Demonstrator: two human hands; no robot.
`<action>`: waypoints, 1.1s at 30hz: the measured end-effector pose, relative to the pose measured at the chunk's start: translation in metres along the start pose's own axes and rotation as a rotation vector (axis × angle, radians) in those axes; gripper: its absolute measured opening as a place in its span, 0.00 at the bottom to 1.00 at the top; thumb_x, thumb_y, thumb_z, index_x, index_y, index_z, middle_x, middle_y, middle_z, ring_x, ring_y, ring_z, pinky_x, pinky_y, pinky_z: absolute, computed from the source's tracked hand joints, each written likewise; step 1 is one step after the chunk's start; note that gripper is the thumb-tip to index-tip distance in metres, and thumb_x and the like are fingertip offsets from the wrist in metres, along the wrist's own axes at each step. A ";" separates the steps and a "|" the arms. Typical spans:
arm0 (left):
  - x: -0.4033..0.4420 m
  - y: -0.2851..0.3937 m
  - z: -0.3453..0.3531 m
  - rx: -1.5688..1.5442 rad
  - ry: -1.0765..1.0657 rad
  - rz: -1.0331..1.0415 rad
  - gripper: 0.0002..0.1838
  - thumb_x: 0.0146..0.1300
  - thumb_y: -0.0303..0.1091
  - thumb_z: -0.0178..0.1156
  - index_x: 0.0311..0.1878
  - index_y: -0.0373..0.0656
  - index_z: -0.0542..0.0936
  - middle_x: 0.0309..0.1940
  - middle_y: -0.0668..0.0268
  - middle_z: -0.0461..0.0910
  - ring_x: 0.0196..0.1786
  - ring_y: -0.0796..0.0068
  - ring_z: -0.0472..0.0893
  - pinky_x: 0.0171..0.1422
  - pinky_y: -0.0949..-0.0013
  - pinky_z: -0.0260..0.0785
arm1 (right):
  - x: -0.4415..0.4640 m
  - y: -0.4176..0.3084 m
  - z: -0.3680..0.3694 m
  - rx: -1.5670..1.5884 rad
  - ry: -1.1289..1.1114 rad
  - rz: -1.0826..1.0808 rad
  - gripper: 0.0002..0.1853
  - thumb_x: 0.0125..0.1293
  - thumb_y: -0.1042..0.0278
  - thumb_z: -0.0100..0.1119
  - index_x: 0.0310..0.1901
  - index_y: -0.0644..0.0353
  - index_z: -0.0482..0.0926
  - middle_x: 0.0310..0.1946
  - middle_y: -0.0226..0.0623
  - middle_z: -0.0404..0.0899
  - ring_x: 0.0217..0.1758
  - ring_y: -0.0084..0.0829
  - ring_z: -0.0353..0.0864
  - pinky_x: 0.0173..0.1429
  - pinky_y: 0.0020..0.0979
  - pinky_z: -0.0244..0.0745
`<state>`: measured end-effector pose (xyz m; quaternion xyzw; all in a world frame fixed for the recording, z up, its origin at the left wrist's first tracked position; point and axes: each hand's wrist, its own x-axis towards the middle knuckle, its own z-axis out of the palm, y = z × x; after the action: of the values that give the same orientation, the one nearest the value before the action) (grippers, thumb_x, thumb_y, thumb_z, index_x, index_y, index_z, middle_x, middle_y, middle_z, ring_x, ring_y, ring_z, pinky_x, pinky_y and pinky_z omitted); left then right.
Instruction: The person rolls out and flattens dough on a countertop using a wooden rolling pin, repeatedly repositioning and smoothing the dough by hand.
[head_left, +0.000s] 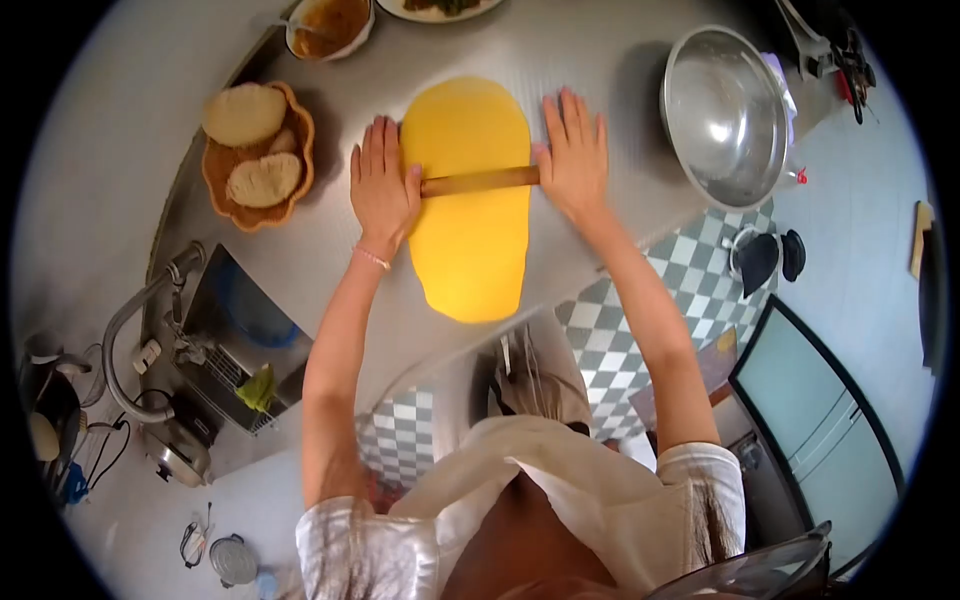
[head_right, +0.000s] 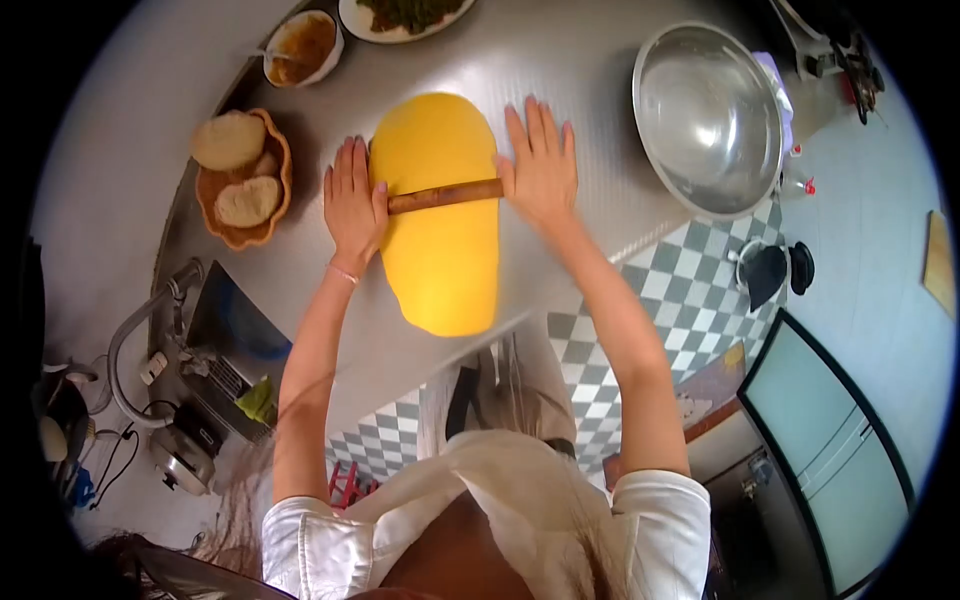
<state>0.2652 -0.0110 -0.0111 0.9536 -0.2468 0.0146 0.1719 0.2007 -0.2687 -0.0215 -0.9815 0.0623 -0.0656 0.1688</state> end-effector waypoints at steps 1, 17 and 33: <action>-0.025 0.004 0.000 -0.031 -0.066 0.001 0.30 0.69 0.43 0.44 0.70 0.38 0.60 0.71 0.50 0.59 0.72 0.47 0.59 0.75 0.51 0.48 | -0.028 -0.005 -0.007 -0.033 -0.075 0.003 0.31 0.66 0.57 0.52 0.67 0.64 0.63 0.70 0.48 0.60 0.75 0.49 0.54 0.75 0.50 0.47; -0.131 0.025 -0.010 -0.057 -0.228 -0.011 0.31 0.69 0.42 0.45 0.72 0.37 0.57 0.73 0.52 0.54 0.75 0.53 0.54 0.78 0.52 0.42 | -0.152 -0.020 -0.006 0.052 -0.116 0.048 0.33 0.66 0.57 0.51 0.70 0.60 0.60 0.73 0.46 0.54 0.76 0.47 0.50 0.75 0.53 0.42; -0.146 0.029 -0.029 -0.220 -0.171 0.049 0.27 0.70 0.40 0.43 0.69 0.39 0.64 0.71 0.51 0.59 0.74 0.51 0.57 0.77 0.50 0.43 | -0.192 -0.031 -0.023 0.081 -0.035 0.033 0.31 0.66 0.58 0.51 0.68 0.61 0.62 0.72 0.49 0.55 0.75 0.51 0.52 0.74 0.54 0.44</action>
<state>0.1249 0.0431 0.0090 0.9204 -0.2838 -0.0897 0.2534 0.0113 -0.2196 -0.0103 -0.9737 0.0727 -0.0483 0.2103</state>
